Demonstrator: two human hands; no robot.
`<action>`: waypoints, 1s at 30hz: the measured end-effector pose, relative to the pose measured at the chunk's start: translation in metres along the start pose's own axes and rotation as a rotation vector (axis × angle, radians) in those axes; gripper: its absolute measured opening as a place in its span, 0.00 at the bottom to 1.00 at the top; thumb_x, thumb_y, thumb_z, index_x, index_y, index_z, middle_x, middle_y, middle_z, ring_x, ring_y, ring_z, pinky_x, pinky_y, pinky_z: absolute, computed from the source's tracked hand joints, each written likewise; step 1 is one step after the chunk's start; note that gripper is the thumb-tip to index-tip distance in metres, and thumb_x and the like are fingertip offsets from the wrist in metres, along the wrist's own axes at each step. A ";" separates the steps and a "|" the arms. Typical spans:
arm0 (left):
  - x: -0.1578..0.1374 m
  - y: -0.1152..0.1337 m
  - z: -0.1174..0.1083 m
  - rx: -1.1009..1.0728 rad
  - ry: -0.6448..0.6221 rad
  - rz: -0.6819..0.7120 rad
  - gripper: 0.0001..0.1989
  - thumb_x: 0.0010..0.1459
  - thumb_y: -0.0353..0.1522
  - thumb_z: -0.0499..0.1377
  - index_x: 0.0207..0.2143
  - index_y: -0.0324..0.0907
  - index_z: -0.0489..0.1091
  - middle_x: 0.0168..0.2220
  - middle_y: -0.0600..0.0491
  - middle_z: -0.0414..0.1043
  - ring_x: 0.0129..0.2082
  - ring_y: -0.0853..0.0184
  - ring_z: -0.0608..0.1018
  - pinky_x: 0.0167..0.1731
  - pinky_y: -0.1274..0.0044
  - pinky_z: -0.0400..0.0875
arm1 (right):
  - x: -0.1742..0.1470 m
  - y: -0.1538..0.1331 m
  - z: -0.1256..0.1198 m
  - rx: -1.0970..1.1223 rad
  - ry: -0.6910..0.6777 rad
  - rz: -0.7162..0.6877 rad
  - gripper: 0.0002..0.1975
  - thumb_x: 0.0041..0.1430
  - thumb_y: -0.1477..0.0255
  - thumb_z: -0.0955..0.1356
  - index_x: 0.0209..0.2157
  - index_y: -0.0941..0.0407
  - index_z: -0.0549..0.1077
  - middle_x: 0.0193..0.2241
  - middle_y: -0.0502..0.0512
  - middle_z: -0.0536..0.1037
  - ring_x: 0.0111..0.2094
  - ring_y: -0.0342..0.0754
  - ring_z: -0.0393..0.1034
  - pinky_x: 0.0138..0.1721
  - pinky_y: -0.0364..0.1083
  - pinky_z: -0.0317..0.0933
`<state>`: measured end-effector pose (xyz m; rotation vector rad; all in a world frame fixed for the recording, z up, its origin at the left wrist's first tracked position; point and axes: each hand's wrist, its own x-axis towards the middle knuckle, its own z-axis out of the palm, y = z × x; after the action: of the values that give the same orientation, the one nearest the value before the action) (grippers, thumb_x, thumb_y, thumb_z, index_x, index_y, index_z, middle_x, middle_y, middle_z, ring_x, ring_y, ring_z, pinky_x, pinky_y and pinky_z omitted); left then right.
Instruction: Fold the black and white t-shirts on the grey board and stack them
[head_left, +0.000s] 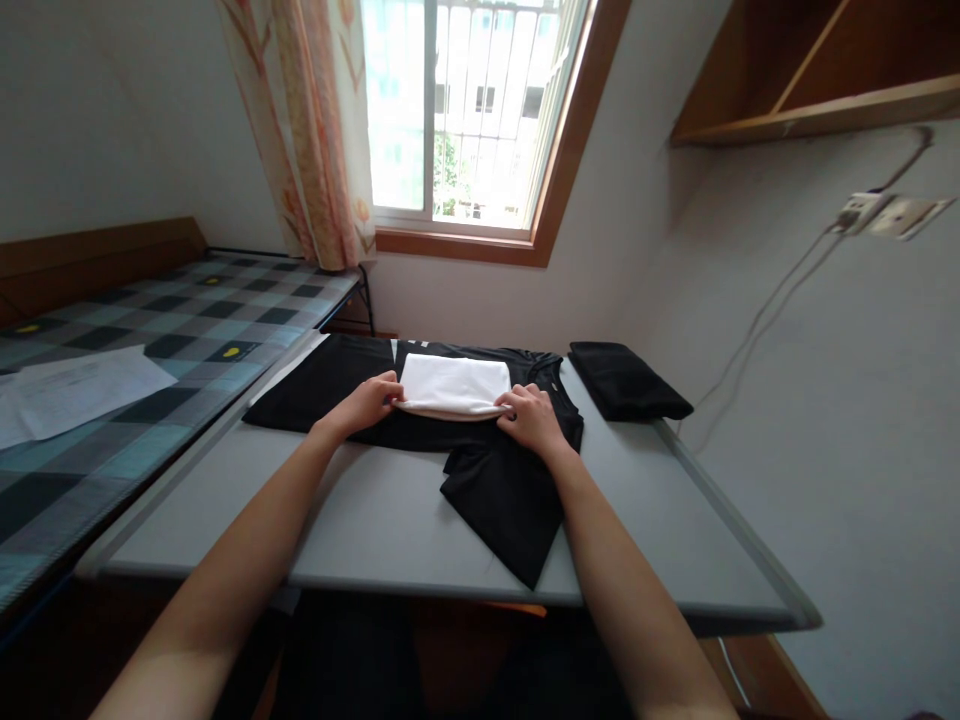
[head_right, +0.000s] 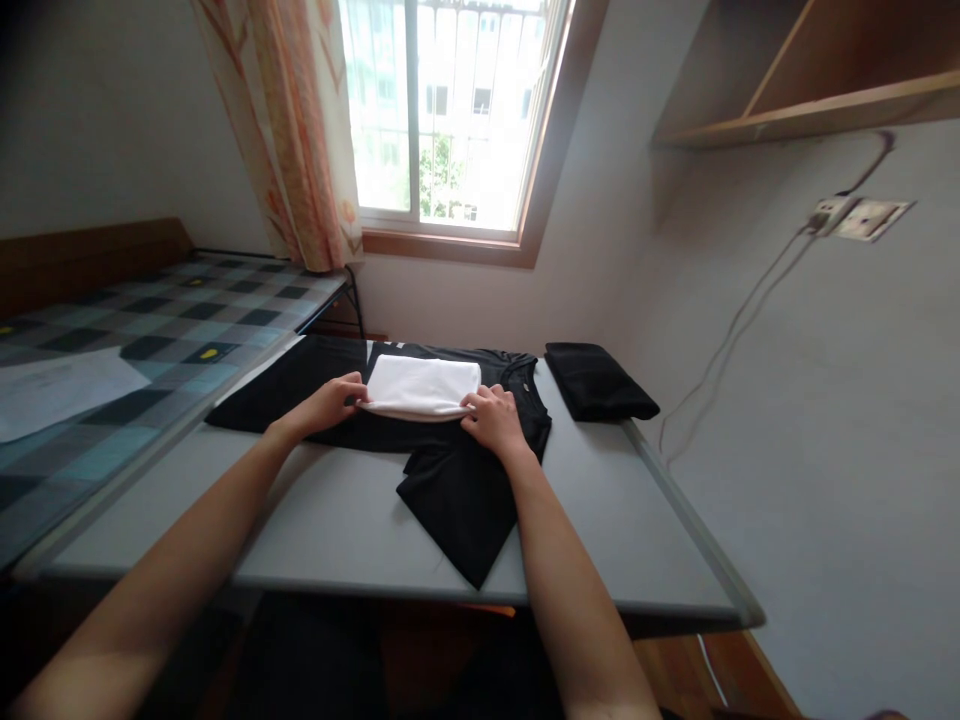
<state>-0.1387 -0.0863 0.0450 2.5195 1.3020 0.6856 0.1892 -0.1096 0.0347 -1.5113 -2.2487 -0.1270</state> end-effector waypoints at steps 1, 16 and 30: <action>0.000 -0.001 0.000 -0.024 -0.009 -0.013 0.08 0.49 0.25 0.55 0.27 0.41 0.74 0.30 0.54 0.64 0.30 0.69 0.72 0.34 0.77 0.66 | 0.000 0.000 0.001 0.000 -0.007 -0.007 0.10 0.51 0.73 0.68 0.36 0.52 0.78 0.35 0.55 0.75 0.43 0.56 0.63 0.45 0.52 0.54; 0.003 0.035 0.024 0.145 0.280 0.115 0.15 0.65 0.35 0.50 0.49 0.42 0.72 0.58 0.47 0.68 0.61 0.59 0.65 0.59 0.65 0.58 | 0.002 0.002 0.018 0.315 -0.009 0.031 0.13 0.63 0.64 0.65 0.27 0.55 0.71 0.30 0.53 0.73 0.34 0.48 0.66 0.38 0.46 0.58; 0.004 0.033 0.055 0.189 0.003 0.006 0.24 0.69 0.38 0.43 0.64 0.46 0.60 0.65 0.49 0.57 0.66 0.59 0.59 0.63 0.62 0.52 | 0.002 0.003 0.025 0.339 -0.038 0.069 0.08 0.61 0.67 0.66 0.31 0.56 0.73 0.30 0.53 0.72 0.33 0.47 0.66 0.37 0.45 0.60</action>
<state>-0.0859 -0.1016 0.0121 2.6708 1.4226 0.5934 0.1839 -0.0994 0.0125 -1.4124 -2.1122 0.2917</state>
